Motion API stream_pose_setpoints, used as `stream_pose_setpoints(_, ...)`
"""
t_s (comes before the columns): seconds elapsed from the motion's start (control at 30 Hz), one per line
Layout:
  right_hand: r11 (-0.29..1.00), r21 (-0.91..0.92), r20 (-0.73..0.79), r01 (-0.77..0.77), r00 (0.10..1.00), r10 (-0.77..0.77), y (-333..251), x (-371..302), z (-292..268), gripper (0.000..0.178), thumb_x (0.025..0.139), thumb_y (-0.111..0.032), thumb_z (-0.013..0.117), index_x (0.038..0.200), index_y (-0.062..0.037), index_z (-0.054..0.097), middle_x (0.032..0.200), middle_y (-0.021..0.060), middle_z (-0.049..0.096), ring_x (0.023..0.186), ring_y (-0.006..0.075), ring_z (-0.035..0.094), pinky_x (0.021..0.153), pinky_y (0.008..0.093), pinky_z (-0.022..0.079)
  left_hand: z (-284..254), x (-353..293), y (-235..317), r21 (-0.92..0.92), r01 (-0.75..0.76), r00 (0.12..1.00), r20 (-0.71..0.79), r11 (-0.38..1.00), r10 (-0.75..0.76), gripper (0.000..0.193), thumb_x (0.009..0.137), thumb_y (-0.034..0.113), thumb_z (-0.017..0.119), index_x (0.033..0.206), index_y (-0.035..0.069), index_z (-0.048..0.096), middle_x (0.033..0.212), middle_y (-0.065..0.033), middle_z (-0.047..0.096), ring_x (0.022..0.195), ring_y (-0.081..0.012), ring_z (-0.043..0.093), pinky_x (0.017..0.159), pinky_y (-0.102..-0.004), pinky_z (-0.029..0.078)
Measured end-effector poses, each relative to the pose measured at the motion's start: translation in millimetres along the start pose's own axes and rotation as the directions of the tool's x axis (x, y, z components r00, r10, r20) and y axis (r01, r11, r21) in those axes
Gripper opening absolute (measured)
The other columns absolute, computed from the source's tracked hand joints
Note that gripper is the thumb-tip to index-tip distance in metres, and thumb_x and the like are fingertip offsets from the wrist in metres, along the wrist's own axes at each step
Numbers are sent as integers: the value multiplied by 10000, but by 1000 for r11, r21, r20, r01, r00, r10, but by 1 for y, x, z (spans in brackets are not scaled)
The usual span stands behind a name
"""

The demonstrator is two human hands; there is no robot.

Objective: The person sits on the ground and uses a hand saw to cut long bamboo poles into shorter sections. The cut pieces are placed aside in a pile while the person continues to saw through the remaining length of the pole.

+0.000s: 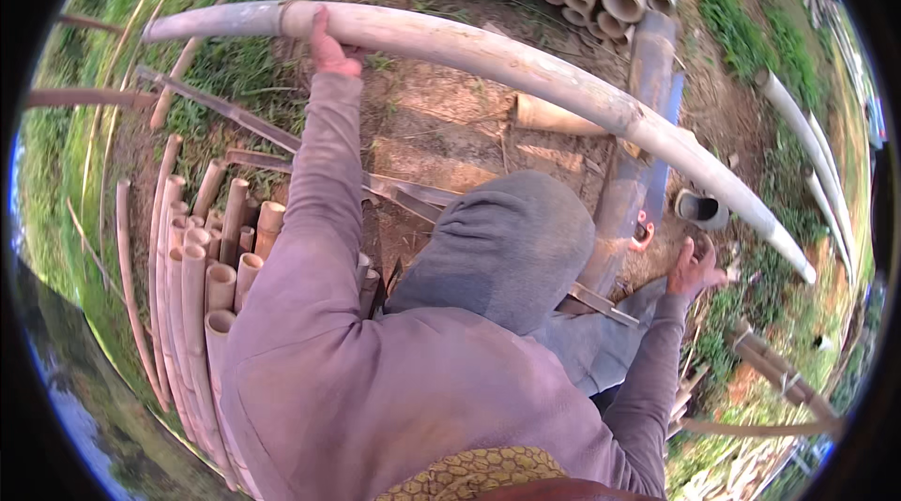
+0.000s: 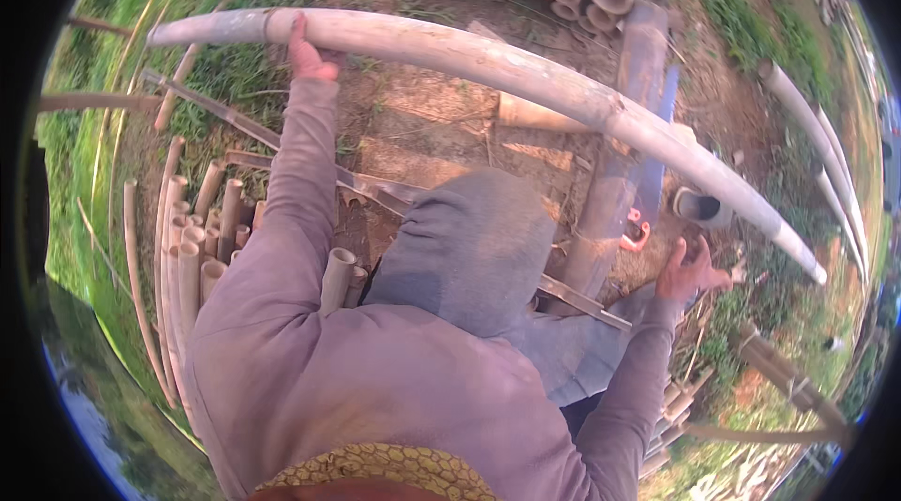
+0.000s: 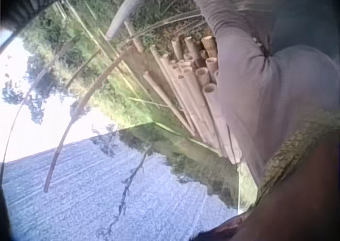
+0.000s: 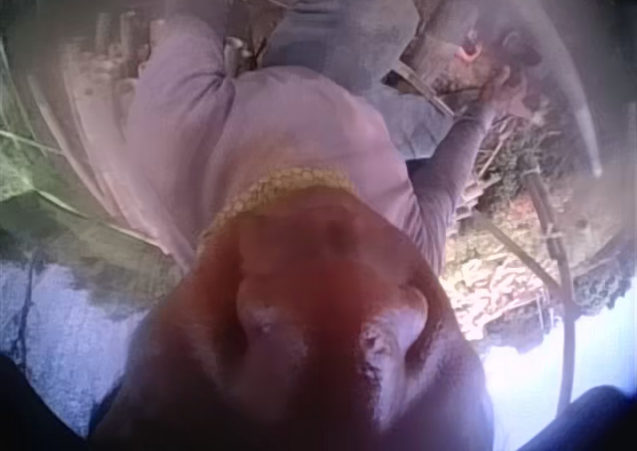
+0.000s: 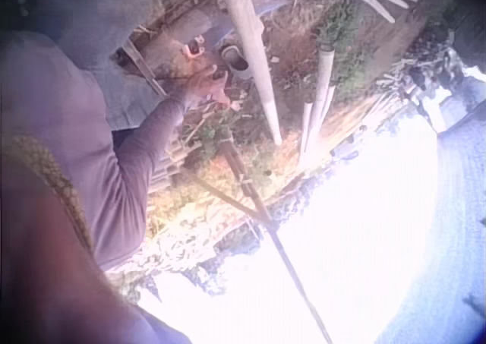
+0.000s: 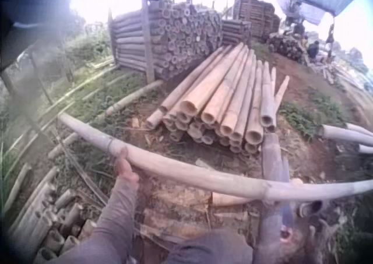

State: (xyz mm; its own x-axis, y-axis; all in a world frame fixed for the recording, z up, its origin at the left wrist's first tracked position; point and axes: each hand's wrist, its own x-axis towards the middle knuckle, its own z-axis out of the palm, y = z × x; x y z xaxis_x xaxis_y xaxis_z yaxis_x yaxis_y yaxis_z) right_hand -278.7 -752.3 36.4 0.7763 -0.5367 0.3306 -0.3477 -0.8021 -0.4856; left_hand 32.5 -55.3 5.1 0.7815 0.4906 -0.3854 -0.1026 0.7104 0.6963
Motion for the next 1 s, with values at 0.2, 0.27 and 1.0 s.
stream_pose_setpoints(0.2,866,-226,-16,446,887,-461,-89,31,38,570,963,-305,734,1455,-65,576,1408,195,593,1327,388,553,1108,532,457,-76,91,89,40,-61,985,-157,997,67,686,911,547,789,1410,134,563,1362,-119,655,1226,-364,633,1037,-641,486)
stream_pose_setpoints(0.27,827,-286,58,484,870,-489,-99,38,54,617,952,-333,737,1487,-88,552,1480,183,558,1394,378,514,1156,536,413,-67,86,87,190,-25,959,-271,981,77,701,916,535,784,1421,106,556,1372,-129,647,1258,-359,614,1058,-636,466)
stream_pose_setpoints(1.0,822,261,793,506,374,-481,-129,-130,80,464,907,-282,717,1320,-73,671,1140,212,677,1039,442,672,837,515,544,-123,-68,22,-25,-185,880,-450,982,154,329,1059,446,645,1130,127,615,727,17,501,539,-121,498,501,-298,470)
